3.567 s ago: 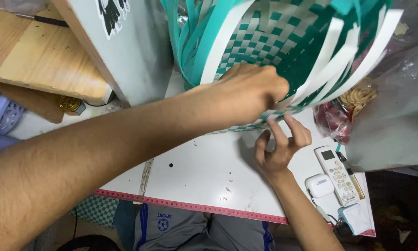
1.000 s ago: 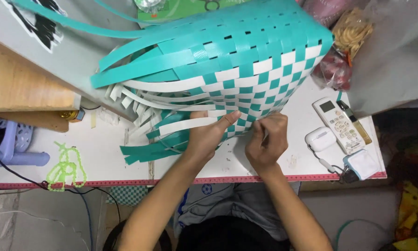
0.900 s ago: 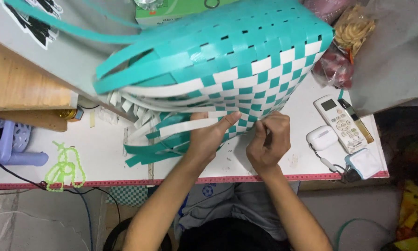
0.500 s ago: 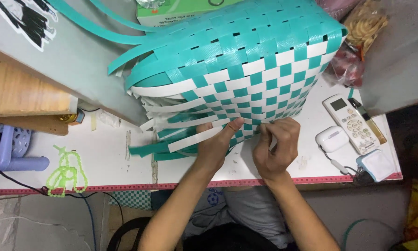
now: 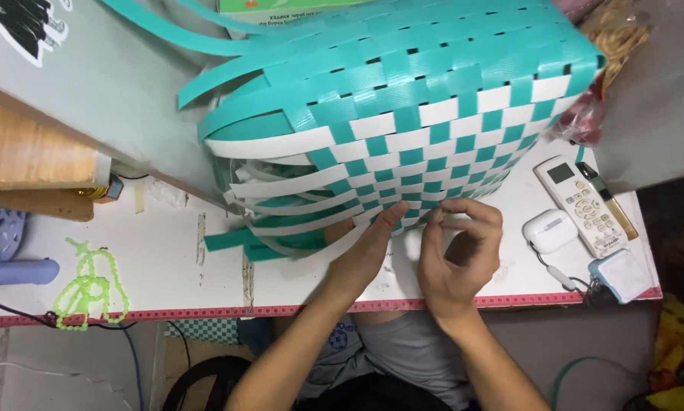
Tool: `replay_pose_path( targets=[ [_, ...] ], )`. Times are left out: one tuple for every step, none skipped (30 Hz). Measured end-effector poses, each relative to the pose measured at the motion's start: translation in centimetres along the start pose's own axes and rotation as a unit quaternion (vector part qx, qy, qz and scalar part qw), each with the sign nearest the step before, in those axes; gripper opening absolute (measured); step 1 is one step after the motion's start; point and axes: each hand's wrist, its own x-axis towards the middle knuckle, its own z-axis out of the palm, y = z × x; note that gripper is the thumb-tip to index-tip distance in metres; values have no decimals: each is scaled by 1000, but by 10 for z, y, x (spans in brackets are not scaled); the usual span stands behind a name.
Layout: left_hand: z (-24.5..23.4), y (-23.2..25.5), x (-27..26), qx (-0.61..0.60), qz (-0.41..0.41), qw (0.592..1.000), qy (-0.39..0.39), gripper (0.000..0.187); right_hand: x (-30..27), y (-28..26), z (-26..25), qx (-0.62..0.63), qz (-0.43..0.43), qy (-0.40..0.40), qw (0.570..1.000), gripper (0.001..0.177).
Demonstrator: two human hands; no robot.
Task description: The person is weaving a basket by tucking teal and white plastic strips into the existing structure to secure them and shape the basket.
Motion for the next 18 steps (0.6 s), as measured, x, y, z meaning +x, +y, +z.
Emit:
replay_pose_path(
  targets=[
    [0, 2, 0, 1, -2, 1000, 0, 37, 3, -4, -3, 0, 2, 0, 1000, 19],
    [0, 5, 0, 8, -18, 1000, -8, 38, 6, -7, -7, -14, 18, -23, 999, 21],
    [1, 8, 0, 14, -33, 999, -17, 40, 9, -10, -12, -30, 33, -46, 998, 26],
    [1, 9, -1, 14, -34, 999, -19, 40, 12, -12, -16, -31, 34, -45, 998, 26],
    [1, 11, -1, 20, -48, 998, -29, 42, 16, -14, -20, -74, 29, -73, 994, 21],
    [1, 13, -1, 25, -62, 997, -39, 43, 20, -16, -24, -116, 25, -100, 988, 17],
    [1, 14, -1, 24, -61, 997, -40, 43, 21, -15, -26, -118, 24, -99, 988, 17],
    [1, 16, 0, 29, -74, 996, -50, 45, 22, -15, -28, -130, 34, -120, 984, 16],
    [1, 16, 0, 34, -88, 994, -59, 47, 23, -15, -30, -142, 44, -141, 979, 15],
    [1, 17, 0, 33, -88, 994, -60, 47, 23, -13, -31, -143, 44, -142, 979, 15],
    [2, 18, 0, 38, -103, 992, -68, 49, 24, -11, -32, -144, 49, -149, 977, 13],
    [2, 18, -1, 43, -117, 989, -77, 51, 25, -8, -32, -144, 53, -157, 976, 12],
    [2, 19, 0, 43, -117, 989, -77, 51, 27, -8, -34, -144, 53, -157, 976, 12],
    [2, 20, 0, 49, -131, 986, -85, 53, 30, -7, -35, -136, 53, -176, 974, 10],
    [3, 21, 0, 55, -146, 983, -94, 56, 32, -6, -37, -127, 53, -194, 971, 8],
    [3, 22, 0, 55, -146, 983, -94, 56, 31, -2, -38, -127, 54, -194, 971, 8],
    [3, 22, 0, 62, -160, 980, -104, 58, 31, 1, -39, -117, 42, -199, 972, 9],
    [4, 23, 1, 68, -174, 976, -114, 60, 30, 5, -40, -107, 29, -203, 973, 10]
  ],
)
